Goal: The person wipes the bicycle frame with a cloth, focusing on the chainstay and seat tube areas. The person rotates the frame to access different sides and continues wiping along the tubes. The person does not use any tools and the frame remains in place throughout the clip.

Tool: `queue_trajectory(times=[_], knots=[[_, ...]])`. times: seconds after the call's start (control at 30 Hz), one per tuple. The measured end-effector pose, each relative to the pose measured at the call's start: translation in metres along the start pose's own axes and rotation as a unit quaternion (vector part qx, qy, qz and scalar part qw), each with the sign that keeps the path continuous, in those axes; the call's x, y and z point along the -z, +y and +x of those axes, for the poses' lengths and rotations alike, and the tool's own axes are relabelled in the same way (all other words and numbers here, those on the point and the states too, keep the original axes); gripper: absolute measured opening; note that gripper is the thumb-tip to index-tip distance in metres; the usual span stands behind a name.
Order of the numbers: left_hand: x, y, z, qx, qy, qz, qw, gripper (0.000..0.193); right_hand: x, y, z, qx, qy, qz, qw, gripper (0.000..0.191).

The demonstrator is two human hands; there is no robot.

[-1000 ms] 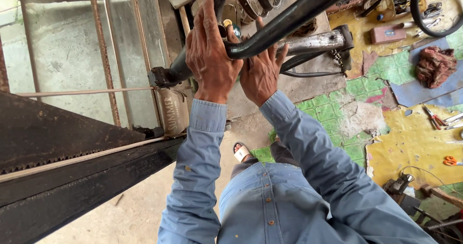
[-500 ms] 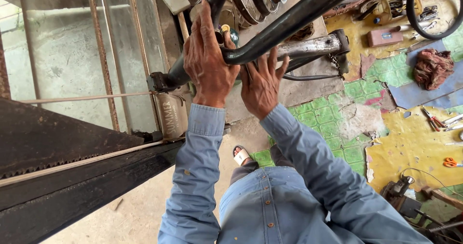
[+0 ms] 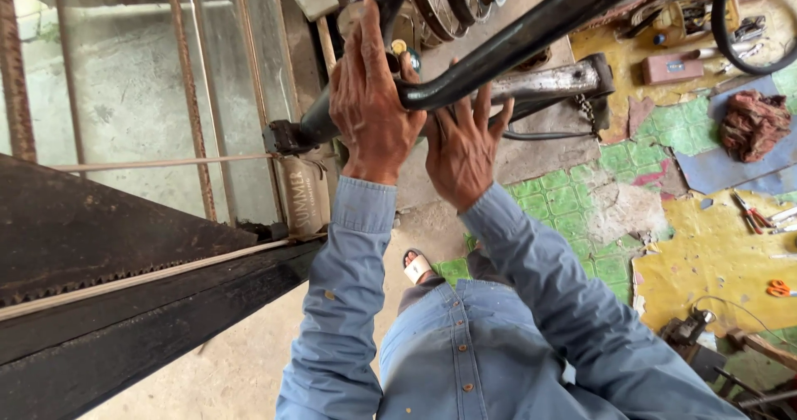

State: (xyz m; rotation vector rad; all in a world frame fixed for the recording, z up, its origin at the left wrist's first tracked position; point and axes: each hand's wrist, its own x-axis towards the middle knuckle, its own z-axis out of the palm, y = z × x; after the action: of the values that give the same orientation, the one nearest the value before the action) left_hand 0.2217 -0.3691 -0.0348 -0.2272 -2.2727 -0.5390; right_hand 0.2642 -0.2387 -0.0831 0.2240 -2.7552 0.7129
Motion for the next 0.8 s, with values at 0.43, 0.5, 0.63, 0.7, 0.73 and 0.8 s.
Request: queue_trajectory(times=[0.43, 0.5, 0.63, 0.7, 0.73, 0.8], knots=[[-0.003, -0.002, 0.000, 0.004, -0.006, -0.013, 1.000, 0.058, -0.020, 0.020, -0.007, 0.017, 0.029, 0.067, 0.997, 0.044], [-0.004, -0.002, -0.001, 0.003, -0.010, -0.007, 1.000, 0.058, -0.028, 0.026, 0.001, 0.032, 0.042, 0.081, 0.995, 0.042], [-0.006, -0.003, -0.001, -0.004, 0.001, -0.002, 1.000, 0.058, -0.039, 0.042, -0.008, 0.043, 0.046, 0.065, 0.996, 0.036], [-0.004, -0.003, -0.001, 0.002, -0.006, 0.000, 1.000, 0.058, -0.039, 0.054, -0.019, 0.050, 0.028, 0.069, 0.996, 0.034], [-0.004, -0.003, -0.001, 0.005, -0.009, 0.005, 1.000, 0.059, -0.037, 0.061, -0.022, 0.054, 0.020, 0.069, 0.996, 0.033], [-0.003, -0.002, -0.001, 0.006, -0.008, 0.009, 1.000, 0.060, -0.033, 0.075, -0.026, 0.082, 0.019, 0.051, 0.995, 0.038]])
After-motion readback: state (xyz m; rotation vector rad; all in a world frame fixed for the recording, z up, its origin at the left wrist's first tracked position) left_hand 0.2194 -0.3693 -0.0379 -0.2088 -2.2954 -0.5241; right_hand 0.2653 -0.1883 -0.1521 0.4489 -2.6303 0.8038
